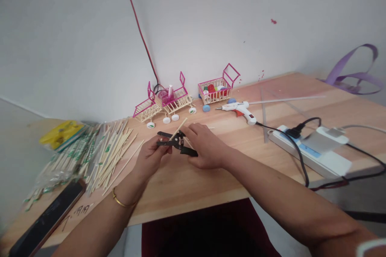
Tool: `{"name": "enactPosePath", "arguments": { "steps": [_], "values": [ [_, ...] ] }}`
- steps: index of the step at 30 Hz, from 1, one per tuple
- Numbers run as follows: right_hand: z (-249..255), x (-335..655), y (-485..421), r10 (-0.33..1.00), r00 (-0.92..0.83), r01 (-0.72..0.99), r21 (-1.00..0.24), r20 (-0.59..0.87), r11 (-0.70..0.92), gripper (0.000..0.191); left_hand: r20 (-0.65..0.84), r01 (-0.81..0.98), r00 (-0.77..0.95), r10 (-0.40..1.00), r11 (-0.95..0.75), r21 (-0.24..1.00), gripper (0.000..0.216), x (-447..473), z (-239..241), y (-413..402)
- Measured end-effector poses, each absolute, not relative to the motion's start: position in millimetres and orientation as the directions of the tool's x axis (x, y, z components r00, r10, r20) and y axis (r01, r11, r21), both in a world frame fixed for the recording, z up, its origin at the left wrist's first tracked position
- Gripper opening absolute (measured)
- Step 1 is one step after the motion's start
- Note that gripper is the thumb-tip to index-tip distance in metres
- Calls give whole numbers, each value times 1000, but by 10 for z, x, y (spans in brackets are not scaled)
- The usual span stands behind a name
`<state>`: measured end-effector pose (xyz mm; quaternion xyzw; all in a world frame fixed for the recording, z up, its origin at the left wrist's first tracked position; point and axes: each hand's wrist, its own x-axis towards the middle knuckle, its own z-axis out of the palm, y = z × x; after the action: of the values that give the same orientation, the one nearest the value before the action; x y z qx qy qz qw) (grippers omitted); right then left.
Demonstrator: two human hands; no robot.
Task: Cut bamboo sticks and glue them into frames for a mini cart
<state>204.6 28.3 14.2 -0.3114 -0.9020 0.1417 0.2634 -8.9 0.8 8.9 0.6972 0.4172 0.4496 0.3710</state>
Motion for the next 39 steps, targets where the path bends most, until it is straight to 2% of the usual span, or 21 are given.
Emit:
{"name": "enactPosePath", "arguments": {
  "steps": [6,13,20,28,34,39],
  "values": [
    [123,2052,277,639,-673,492,-418,373,763,74,271,218,285,919,-338,916,26,-102,93,6],
    [105,2014,274,670,-655,526,-427,349,736,68,321,270,258,911,-387,882,28,-86,62,27],
    [121,1959,239,680,-645,519,-453,350,725,56,367,299,209,906,-417,859,16,-76,74,17],
    [66,1989,296,650,-663,511,-410,371,755,67,383,333,260,886,-455,826,21,-82,80,19],
    [65,2034,314,621,-689,470,-423,373,775,68,308,300,298,903,-395,868,27,-79,115,20],
    [59,2034,320,628,-694,464,-448,354,765,71,272,205,316,909,-345,916,27,-87,86,30]
  ]
}}
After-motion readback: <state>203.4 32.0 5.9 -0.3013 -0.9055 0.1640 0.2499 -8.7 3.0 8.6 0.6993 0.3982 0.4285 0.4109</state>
